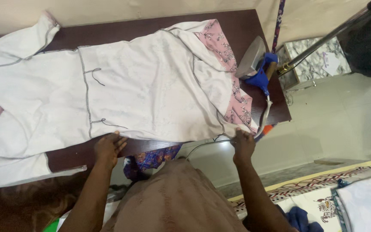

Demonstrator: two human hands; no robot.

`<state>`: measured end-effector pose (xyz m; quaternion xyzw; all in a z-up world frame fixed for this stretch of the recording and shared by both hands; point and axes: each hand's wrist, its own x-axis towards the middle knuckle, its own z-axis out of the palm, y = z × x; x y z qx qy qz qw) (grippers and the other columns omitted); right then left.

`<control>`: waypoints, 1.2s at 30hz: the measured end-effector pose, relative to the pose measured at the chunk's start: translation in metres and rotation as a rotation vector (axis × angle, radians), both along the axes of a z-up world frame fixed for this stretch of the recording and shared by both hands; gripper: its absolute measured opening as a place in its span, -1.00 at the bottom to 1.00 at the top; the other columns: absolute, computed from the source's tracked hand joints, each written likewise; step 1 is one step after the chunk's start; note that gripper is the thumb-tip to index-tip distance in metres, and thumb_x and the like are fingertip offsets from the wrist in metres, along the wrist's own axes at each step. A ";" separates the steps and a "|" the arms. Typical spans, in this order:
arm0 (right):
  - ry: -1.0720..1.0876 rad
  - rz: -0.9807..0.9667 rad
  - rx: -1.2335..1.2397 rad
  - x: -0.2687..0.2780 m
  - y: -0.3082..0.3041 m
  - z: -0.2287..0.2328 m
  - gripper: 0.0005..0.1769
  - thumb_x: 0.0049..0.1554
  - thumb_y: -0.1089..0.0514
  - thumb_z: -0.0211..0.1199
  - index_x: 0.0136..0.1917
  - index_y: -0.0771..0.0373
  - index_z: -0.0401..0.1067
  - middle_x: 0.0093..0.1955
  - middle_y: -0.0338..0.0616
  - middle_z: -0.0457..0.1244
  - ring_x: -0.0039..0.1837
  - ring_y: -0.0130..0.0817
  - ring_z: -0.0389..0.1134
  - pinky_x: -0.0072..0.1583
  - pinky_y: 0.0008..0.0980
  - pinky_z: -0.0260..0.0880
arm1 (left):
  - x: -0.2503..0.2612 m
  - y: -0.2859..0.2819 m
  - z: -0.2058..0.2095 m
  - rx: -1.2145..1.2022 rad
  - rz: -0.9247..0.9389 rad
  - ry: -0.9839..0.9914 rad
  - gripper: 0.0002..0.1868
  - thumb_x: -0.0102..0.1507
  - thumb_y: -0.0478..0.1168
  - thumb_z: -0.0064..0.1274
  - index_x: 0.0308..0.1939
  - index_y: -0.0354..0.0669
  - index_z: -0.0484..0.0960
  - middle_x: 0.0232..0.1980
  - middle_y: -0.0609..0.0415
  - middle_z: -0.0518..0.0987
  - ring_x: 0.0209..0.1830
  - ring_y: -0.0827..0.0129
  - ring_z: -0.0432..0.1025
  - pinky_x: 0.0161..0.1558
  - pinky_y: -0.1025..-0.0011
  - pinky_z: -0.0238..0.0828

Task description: The person picks up a white garment with pink trim from a bed and lays it on a wooden table. They smooth and fold the garment by hand, aligning the sleeves and edges, then fold it in half and smooth it again.

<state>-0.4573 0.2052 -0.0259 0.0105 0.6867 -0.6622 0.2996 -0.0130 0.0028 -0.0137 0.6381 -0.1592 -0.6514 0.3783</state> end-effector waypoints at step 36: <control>1.718 0.997 0.092 -0.019 -0.129 0.097 -0.80 0.08 0.22 0.16 0.00 0.21 0.48 0.02 -0.10 0.23 0.11 -0.09 0.24 0.09 -0.08 0.18 | 0.019 0.015 -0.020 -0.037 0.004 0.037 -0.73 0.28 -0.28 0.18 -0.04 -0.38 0.51 -0.12 -0.14 0.66 -0.09 0.06 0.62 -0.03 0.20 0.59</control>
